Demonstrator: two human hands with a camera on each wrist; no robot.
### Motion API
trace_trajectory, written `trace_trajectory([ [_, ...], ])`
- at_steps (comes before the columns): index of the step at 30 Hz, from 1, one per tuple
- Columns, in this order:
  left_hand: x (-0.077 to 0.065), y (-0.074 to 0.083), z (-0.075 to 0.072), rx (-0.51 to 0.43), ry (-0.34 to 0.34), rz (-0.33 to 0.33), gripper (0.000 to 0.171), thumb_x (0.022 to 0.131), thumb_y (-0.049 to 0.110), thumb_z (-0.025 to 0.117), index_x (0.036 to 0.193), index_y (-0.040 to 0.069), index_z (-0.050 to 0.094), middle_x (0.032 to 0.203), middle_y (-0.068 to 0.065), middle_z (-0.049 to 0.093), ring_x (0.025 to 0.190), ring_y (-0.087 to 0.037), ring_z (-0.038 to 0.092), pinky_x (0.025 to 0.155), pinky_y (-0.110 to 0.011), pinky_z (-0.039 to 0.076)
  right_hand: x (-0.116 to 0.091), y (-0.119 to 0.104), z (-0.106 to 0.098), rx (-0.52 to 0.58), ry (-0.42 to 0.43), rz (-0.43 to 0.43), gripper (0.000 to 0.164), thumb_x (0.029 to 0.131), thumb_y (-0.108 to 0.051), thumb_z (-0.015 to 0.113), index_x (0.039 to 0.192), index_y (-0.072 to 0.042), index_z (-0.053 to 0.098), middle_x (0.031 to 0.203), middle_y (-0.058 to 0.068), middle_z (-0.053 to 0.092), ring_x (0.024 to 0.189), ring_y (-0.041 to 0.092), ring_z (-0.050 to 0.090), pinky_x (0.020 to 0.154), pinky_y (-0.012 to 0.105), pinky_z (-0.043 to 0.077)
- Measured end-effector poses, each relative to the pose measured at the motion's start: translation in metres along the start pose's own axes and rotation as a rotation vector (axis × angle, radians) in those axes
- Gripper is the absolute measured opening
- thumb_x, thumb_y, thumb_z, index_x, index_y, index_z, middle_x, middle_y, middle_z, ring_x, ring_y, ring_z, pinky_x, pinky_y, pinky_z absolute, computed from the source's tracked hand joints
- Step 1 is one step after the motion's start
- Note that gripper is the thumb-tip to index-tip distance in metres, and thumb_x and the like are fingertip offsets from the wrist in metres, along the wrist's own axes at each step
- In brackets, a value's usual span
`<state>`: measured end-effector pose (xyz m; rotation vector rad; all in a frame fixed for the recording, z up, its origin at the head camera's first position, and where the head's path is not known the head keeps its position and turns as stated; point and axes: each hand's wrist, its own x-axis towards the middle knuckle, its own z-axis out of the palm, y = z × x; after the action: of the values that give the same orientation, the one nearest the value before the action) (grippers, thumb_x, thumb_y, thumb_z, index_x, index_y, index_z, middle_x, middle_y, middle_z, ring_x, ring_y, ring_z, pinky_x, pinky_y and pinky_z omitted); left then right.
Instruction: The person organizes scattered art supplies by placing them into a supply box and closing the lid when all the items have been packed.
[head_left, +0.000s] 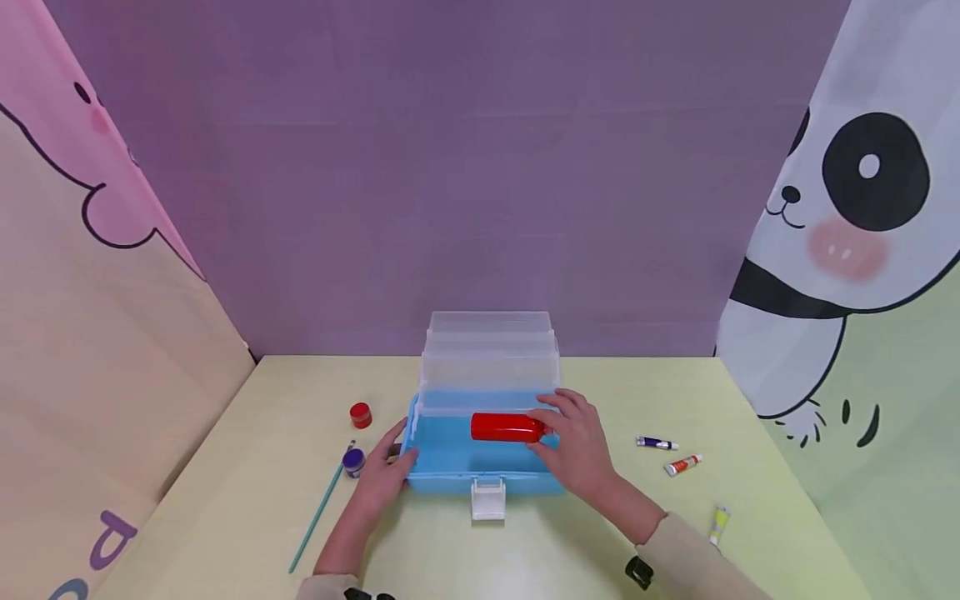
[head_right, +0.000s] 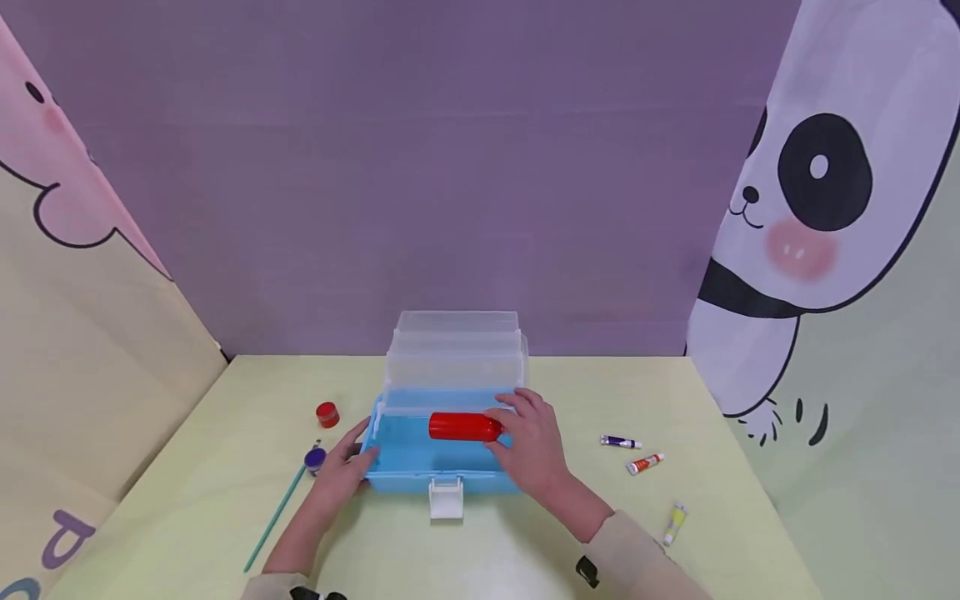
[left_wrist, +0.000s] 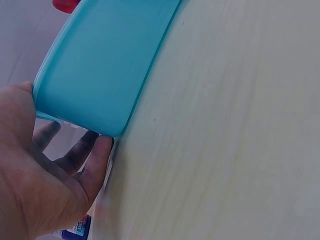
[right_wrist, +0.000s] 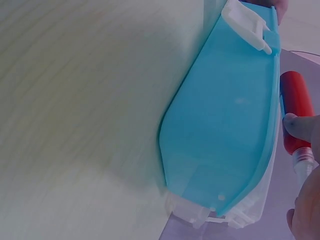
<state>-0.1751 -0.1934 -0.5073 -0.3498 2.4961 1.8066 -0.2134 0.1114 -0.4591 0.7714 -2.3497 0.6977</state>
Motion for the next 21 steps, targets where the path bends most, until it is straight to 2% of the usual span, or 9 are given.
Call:
trace_trajectory([
  [8, 0.0017, 0.0043, 0.0012, -0.028, 0.007, 0.002, 0.062, 0.097, 0.025, 0.057, 0.154, 0.026, 0.030, 0.133, -0.021, 0.045, 0.113, -0.038, 0.053, 0.081, -0.039, 0.054, 0.0063, 0.0022, 0.0006, -0.008, 0.001, -0.009, 0.052, 0.061, -0.022, 0.094, 0.109, -0.016, 0.074, 0.124, 0.007, 0.061, 0.120, 0.030, 0.048, 0.093, 0.053, 0.045],
  [14, 0.0037, 0.0018, 0.0025, -0.024, 0.008, -0.003, 0.063, 0.097, 0.028, 0.058, 0.154, 0.028, 0.030, 0.133, -0.020, 0.045, 0.115, -0.038, 0.052, 0.082, -0.039, 0.054, 0.0066, 0.0007, 0.0001, -0.013, 0.005, 0.002, 0.051, 0.061, -0.022, 0.094, 0.109, -0.016, 0.075, 0.125, 0.007, 0.060, 0.120, 0.030, 0.047, 0.092, 0.052, 0.046],
  [21, 0.0019, -0.0023, 0.0021, -0.018, 0.007, -0.003, 0.063, 0.097, 0.027, 0.057, 0.154, 0.026, 0.029, 0.134, -0.022, 0.044, 0.116, -0.040, 0.052, 0.082, -0.040, 0.054, 0.0034, -0.0011, -0.0004, -0.023, 0.020, -0.046, 0.051, 0.060, -0.022, 0.094, 0.107, -0.016, 0.075, 0.123, 0.009, 0.061, 0.118, 0.033, 0.050, 0.091, 0.053, 0.046],
])
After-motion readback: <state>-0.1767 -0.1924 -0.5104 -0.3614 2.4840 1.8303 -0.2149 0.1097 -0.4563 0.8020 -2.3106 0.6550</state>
